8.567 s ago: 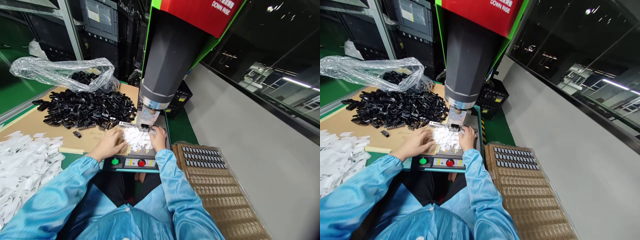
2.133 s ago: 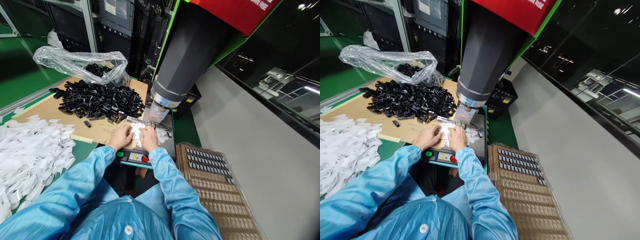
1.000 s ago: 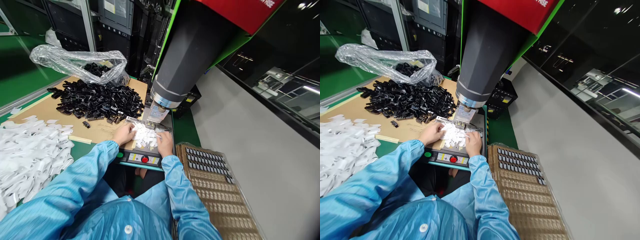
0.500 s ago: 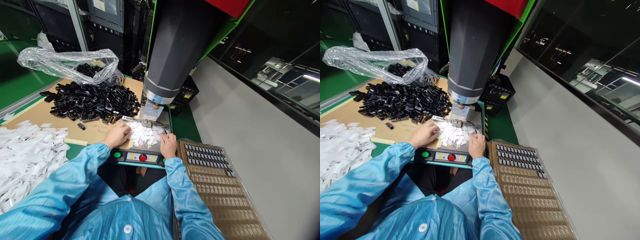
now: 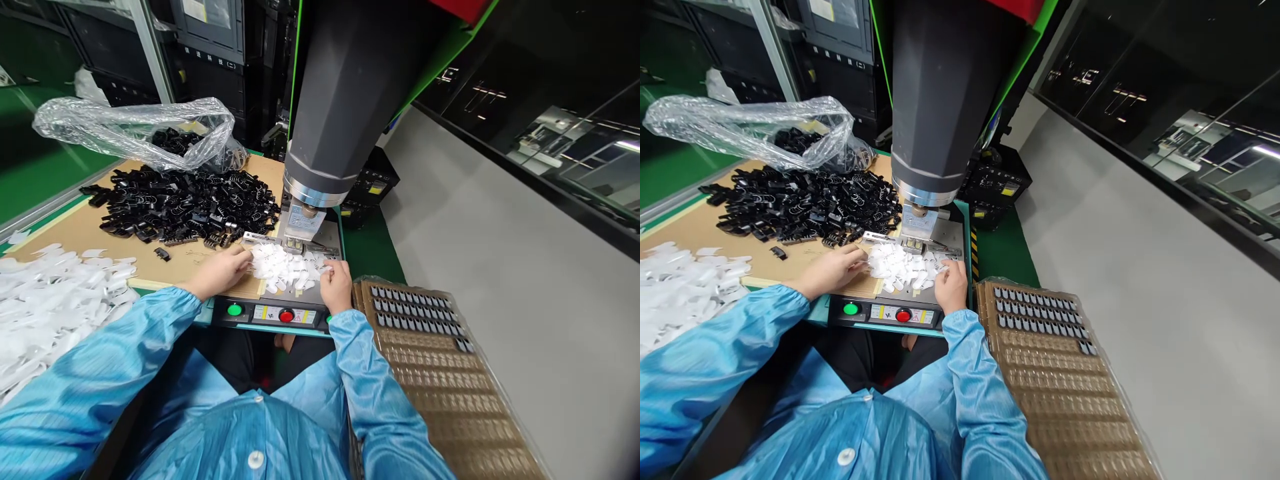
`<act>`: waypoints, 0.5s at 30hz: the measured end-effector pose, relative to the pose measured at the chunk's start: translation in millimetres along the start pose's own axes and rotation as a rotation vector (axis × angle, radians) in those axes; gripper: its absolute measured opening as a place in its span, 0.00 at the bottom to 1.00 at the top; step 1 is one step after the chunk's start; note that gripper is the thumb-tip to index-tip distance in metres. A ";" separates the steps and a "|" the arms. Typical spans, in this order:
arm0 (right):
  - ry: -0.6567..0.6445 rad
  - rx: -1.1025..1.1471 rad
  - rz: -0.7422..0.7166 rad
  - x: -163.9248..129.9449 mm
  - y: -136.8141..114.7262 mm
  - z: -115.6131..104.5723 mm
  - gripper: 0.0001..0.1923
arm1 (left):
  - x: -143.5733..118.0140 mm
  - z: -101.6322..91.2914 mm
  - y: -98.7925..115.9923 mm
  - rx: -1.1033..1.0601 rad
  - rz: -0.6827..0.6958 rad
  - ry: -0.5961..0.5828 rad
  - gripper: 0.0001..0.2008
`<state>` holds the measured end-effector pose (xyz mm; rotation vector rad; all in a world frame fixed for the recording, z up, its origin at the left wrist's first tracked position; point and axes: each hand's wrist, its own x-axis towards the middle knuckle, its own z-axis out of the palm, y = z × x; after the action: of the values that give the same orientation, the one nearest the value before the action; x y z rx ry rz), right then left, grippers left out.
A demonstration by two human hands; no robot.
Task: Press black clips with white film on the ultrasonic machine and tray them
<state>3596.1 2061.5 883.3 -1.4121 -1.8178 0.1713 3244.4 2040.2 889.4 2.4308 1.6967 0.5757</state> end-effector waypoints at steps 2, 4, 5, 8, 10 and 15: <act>0.020 0.019 0.032 2.8 -2.0 2.4 0.11 | 0.7 0.5 -3.8 -0.073 0.006 0.063 0.12; 0.043 0.003 0.027 6.4 -3.5 5.1 0.08 | 3.7 2.2 -3.4 -0.133 0.030 0.135 0.13; 0.051 -0.008 0.008 8.5 -4.0 6.6 0.08 | 6.3 3.6 -1.5 -0.154 0.046 0.165 0.14; 0.038 -0.005 -0.048 15.4 -4.6 12.3 0.16 | 20.0 10.5 9.0 -0.196 0.071 0.211 0.13; 0.007 0.020 -0.035 20.3 -4.1 17.5 0.22 | 34.0 17.5 17.9 -0.211 0.055 0.213 0.12; -0.044 0.057 0.034 31.8 -0.2 32.5 0.15 | 75.7 39.2 38.3 -0.197 0.045 0.194 0.12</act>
<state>3573.0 2100.3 878.0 -1.4093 -1.8114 0.2721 3315.2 2100.8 883.2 2.3431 1.5680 0.9647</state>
